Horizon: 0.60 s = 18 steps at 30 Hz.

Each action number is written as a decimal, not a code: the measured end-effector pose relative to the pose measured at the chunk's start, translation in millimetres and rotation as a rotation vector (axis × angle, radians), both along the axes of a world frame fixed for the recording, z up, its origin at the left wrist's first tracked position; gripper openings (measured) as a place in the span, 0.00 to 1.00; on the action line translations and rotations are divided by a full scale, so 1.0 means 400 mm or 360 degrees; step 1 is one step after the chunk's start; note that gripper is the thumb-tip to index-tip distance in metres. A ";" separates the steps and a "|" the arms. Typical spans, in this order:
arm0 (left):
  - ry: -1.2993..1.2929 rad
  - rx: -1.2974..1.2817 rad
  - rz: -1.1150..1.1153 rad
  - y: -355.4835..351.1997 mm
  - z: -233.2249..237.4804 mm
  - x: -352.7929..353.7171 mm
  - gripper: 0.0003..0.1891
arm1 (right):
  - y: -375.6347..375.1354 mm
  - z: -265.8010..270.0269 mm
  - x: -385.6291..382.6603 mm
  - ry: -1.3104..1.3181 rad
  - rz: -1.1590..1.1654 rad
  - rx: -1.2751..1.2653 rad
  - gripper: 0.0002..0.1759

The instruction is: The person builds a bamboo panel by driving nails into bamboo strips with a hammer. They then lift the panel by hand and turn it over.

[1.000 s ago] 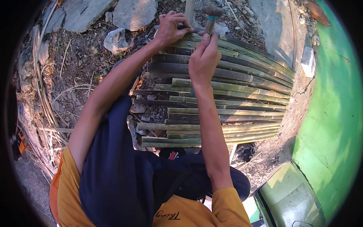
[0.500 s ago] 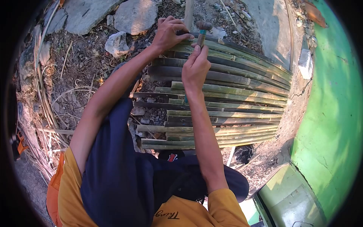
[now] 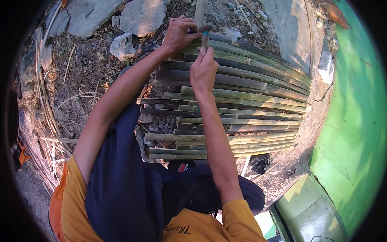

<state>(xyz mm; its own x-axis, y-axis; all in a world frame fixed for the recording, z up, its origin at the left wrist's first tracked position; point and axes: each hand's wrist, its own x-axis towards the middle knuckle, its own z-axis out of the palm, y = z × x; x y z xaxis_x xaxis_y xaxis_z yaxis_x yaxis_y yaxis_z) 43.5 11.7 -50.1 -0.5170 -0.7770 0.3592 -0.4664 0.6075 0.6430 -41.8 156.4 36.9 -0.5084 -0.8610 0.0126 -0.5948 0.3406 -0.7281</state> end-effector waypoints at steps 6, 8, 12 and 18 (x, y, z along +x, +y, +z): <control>-0.0005 0.0029 0.0011 -0.005 -0.017 0.000 0.18 | -0.017 0.108 0.017 -0.0213 -0.0156 -0.0283 0.15; -0.0002 0.0034 0.0001 -0.007 -0.006 0.002 0.18 | -0.010 0.017 0.006 0.0095 -0.0045 -0.0054 0.16; 0.0043 0.0003 0.0026 -0.018 -0.008 -0.005 0.16 | -0.009 0.009 -0.007 -0.0048 -0.0069 0.0110 0.16; 0.0036 0.0022 0.0027 0.005 -0.033 -0.002 0.18 | -0.014 0.039 0.008 -0.0028 -0.0128 -0.0317 0.16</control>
